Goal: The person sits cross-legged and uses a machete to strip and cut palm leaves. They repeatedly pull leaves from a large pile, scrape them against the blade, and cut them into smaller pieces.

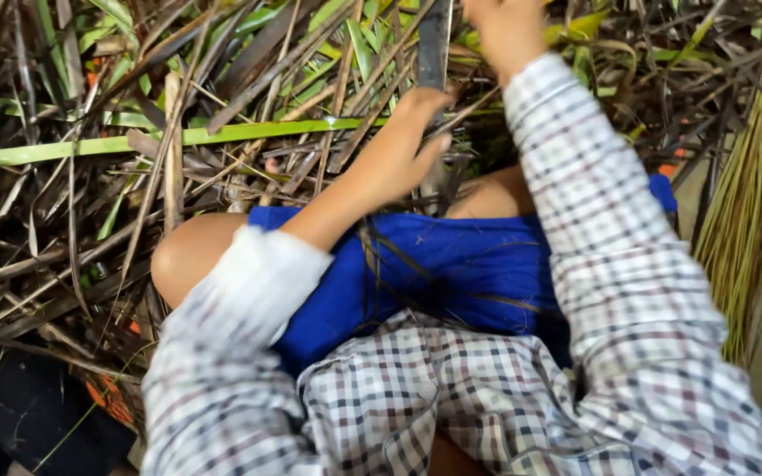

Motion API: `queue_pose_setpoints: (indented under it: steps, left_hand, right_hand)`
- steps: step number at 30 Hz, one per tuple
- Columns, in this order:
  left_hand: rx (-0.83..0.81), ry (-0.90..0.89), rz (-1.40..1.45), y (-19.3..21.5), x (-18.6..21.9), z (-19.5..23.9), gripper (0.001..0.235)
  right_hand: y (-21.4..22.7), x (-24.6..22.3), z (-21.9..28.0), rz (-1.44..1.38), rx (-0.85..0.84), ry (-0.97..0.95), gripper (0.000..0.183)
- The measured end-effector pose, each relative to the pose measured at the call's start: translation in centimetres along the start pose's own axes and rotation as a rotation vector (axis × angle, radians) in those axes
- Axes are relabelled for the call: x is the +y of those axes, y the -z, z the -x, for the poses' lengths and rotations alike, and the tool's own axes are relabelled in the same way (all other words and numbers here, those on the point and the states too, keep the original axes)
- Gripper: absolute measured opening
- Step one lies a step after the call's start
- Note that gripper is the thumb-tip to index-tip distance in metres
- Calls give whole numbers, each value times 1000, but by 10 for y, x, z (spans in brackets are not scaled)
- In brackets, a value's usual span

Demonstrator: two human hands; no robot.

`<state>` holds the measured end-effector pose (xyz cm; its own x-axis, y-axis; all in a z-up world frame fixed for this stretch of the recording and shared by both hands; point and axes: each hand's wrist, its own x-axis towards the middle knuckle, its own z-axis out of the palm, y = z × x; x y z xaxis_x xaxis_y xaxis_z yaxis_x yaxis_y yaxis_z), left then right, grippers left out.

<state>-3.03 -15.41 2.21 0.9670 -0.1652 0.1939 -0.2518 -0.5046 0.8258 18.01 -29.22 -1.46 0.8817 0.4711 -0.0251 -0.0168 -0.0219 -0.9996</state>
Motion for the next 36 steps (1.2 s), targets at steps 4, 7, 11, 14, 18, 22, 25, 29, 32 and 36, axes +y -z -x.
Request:
queue_pose_setpoints:
  steps: [4,7,11,14,18,22,25,29,32,36]
  left_hand:
    - [-148,340,-159,-33,-52,-22,54]
    - [-100,334,-185,-55,-88,-9,55]
    - [-128,626,114,-55,-80,-12,90]
    - [-108,893,267,-46,-68,-20,100]
    - [-13,897,679,-37,-73,-26,106]
    - [43,668,900,-25,-59,-29,74]
    - [-16,509,693,-22,-67,-26,63]
    - [149,308,259,1,-67,-27,33]
    - [437,418,203,66,-56,-25,40]
    - [406,675,-106,144,-93,-5,26]
  right_hand:
    - [-6,24,25,632,-84,-104,18]
    - [-2,33,34,650,-193,-357,28]
    - [-11,16,31,711,-308,-600,87]
    - [-17,14,21,245,-144,-788,95]
    - [-23,-4,22,-1,-15,-824,78]
    - [-36,-33,34,-179,-36,-760,37]
    - [-45,-47,39,-222,18,-662,29]
    - [-26,-35,28,-306,138,-582,57]
    - [-1,-40,20,-445,248,-637,47]
    - [32,-14,10,-598,272,-531,59]
